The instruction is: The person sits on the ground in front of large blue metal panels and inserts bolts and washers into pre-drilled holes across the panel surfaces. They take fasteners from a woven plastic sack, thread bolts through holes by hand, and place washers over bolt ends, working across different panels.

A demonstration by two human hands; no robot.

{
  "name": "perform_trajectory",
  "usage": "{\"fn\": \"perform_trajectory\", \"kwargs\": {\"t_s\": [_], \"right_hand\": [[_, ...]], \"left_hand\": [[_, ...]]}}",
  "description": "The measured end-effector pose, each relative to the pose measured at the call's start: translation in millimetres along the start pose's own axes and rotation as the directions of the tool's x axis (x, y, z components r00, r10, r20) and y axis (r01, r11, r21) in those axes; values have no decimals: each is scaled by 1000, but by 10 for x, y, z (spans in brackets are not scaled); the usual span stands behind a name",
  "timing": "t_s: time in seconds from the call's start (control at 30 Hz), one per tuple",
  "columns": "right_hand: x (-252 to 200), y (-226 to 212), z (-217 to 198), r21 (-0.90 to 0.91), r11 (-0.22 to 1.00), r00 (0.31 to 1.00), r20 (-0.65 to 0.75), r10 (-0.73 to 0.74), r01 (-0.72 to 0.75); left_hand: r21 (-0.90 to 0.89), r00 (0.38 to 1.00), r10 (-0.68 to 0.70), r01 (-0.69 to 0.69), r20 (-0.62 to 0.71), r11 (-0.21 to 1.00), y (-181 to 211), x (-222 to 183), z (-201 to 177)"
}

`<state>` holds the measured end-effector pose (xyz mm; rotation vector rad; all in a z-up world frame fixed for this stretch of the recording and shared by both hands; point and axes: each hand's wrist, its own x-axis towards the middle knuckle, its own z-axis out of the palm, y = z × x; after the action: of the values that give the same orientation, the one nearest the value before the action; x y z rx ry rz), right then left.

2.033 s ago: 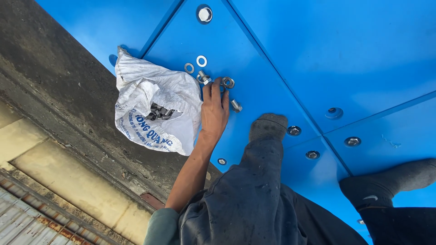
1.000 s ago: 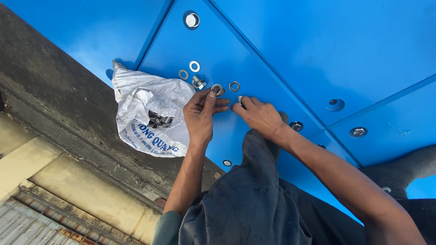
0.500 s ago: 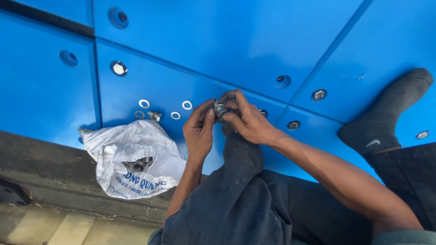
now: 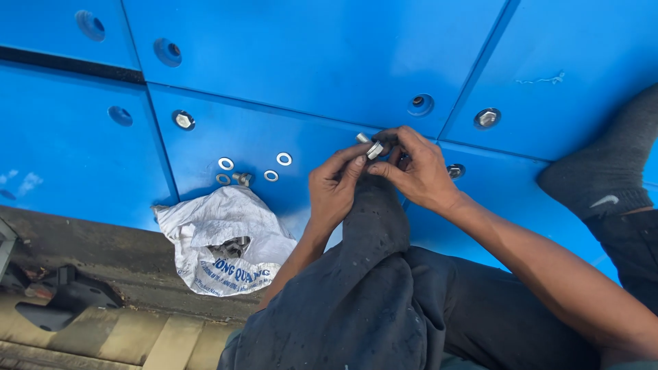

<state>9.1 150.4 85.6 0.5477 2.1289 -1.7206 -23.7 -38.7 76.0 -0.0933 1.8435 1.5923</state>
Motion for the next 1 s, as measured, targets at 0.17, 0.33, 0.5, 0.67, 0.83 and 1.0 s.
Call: {"fn": "perform_trajectory", "kwargs": {"t_s": [0.17, 0.33, 0.5, 0.67, 0.83, 1.0], "right_hand": [[32, -31, 78, -67, 998, 998, 60, 19, -15], [75, -102, 124, -102, 991, 987, 141, -72, 87], [87, -22, 149, -91, 980, 967, 201, -158, 179], [98, -72, 188, -60, 968, 959, 163, -232, 245], [81, 28, 185, -126, 968, 968, 153, -198, 218], [97, 78, 9, -76, 990, 985, 135, -106, 117]], "left_hand": [[-278, 994, -96, 81, -42, 957, 17, -6, -82], [-391, 988, -135, 94, -79, 916, 87, -10, -239], [-314, 984, -154, 119, -91, 942, 154, -26, -319], [-277, 967, -240, 209, -82, 938, 232, -48, -361], [-271, 957, -272, 238, -96, 933, 222, -40, -292], [-297, 928, -296, 224, -225, 928, 193, -24, -346]]}}
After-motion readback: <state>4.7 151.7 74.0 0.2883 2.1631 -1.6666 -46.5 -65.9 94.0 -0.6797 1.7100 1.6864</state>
